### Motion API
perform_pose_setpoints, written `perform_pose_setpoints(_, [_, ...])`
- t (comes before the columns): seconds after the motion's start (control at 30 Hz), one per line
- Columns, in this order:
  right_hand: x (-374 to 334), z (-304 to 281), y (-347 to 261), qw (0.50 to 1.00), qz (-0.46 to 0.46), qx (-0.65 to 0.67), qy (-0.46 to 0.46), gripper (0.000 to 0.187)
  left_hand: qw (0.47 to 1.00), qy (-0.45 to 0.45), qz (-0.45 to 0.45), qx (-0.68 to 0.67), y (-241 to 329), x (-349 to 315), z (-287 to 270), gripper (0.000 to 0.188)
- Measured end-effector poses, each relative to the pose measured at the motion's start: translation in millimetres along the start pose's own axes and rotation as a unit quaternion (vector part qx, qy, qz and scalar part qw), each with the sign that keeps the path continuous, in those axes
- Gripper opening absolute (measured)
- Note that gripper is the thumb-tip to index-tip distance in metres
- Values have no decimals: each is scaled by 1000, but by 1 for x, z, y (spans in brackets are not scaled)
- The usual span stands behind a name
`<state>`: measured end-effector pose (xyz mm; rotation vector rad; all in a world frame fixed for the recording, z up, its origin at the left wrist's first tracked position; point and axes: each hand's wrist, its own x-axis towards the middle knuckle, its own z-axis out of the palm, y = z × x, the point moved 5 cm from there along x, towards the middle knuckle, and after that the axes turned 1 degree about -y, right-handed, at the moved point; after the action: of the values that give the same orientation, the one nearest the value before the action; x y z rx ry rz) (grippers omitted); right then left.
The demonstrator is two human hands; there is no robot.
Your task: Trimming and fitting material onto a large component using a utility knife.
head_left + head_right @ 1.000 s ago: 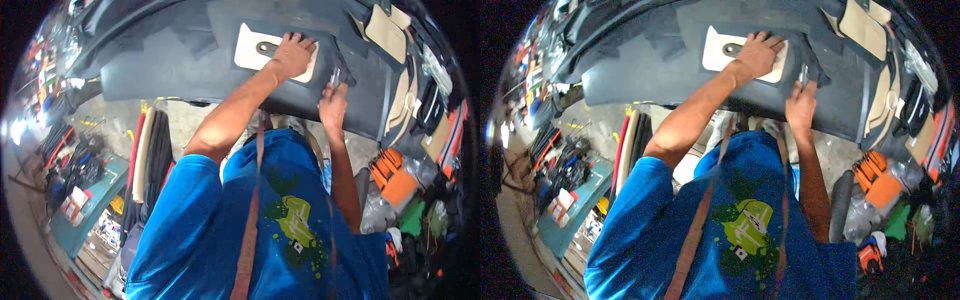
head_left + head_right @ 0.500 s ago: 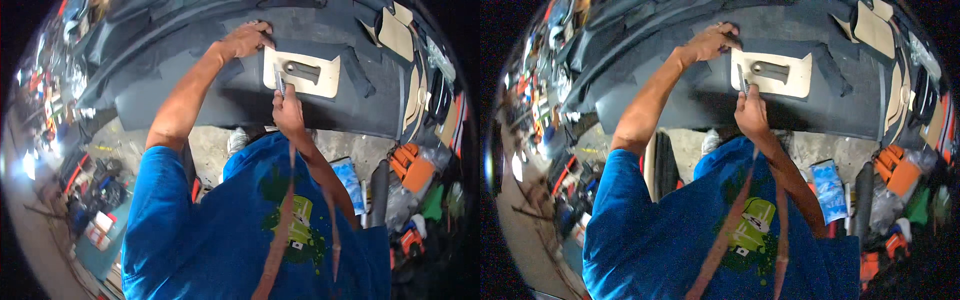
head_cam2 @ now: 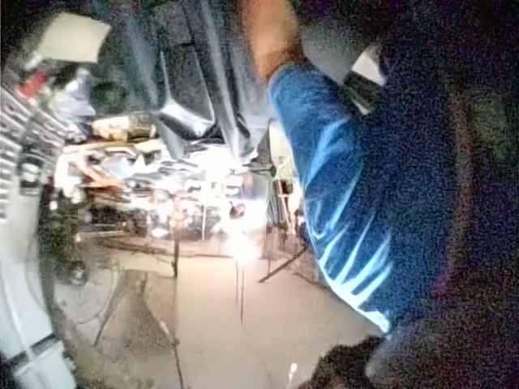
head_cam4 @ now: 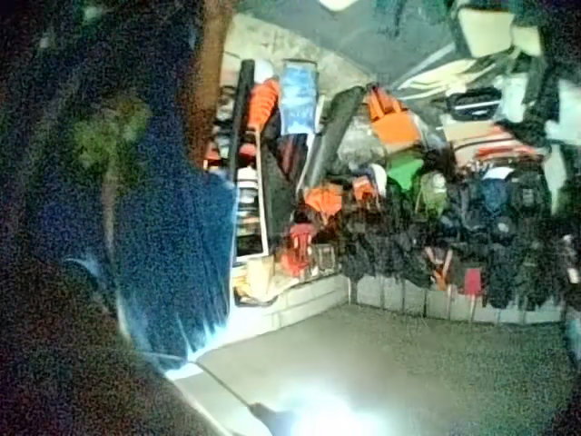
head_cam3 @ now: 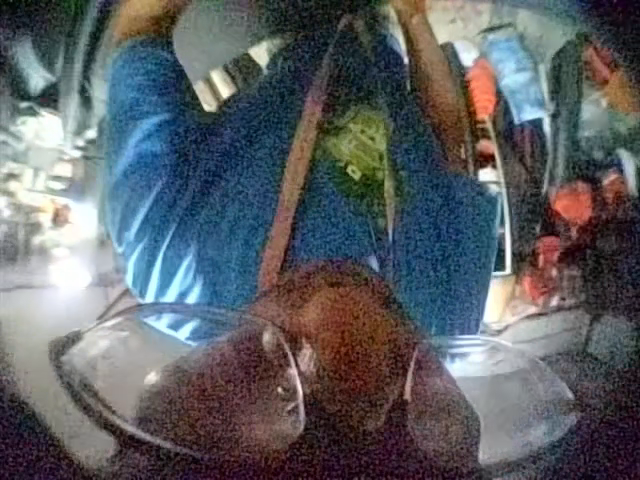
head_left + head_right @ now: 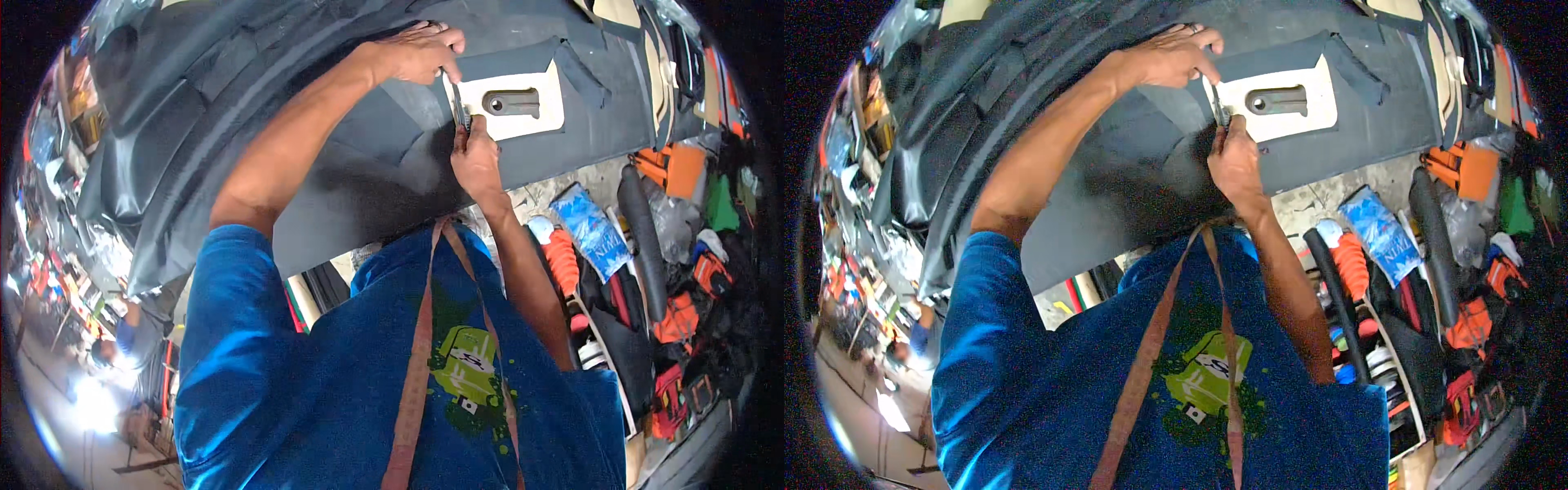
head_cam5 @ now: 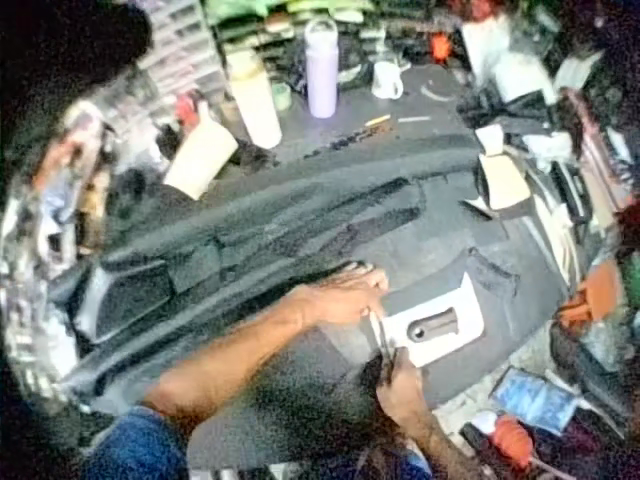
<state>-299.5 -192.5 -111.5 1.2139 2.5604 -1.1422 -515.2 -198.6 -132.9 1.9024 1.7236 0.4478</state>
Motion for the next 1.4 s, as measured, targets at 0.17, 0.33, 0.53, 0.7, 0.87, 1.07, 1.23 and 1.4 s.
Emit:
perform_pose_setpoints(0.17, [1,8,-12,999,42,-6,-4,16,999,-14,40,3,-8,7,2,44])
perform_pose_setpoints(0.33, [11,15,-28,996,86,12,-2,16,998,-46,48,-13,-11,16,-2,46])
perform_pose_setpoints(0.53, [16,19,-31,996,89,22,2,16,997,-66,37,-25,-12,21,-7,46])
perform_pose_setpoints(0.7, [16,21,-32,994,109,19,8,16,988,-153,-14,0,1,32,-24,51])
perform_pose_setpoints(0.87, [16,26,-32,992,125,20,9,15,993,-115,16,5,-8,32,-22,28])
perform_pose_setpoints(1.07, [17,28,-29,993,119,13,18,15,990,-134,-23,-36,-14,40,-16,21])
perform_pose_setpoints(1.23, [19,26,-30,989,145,0,-4,20,990,-137,5,-18,-5,37,-21,22])
perform_pose_setpoints(1.4, [26,22,-37,986,149,4,-71,28,994,-69,19,-82,-18,37,-3,22])
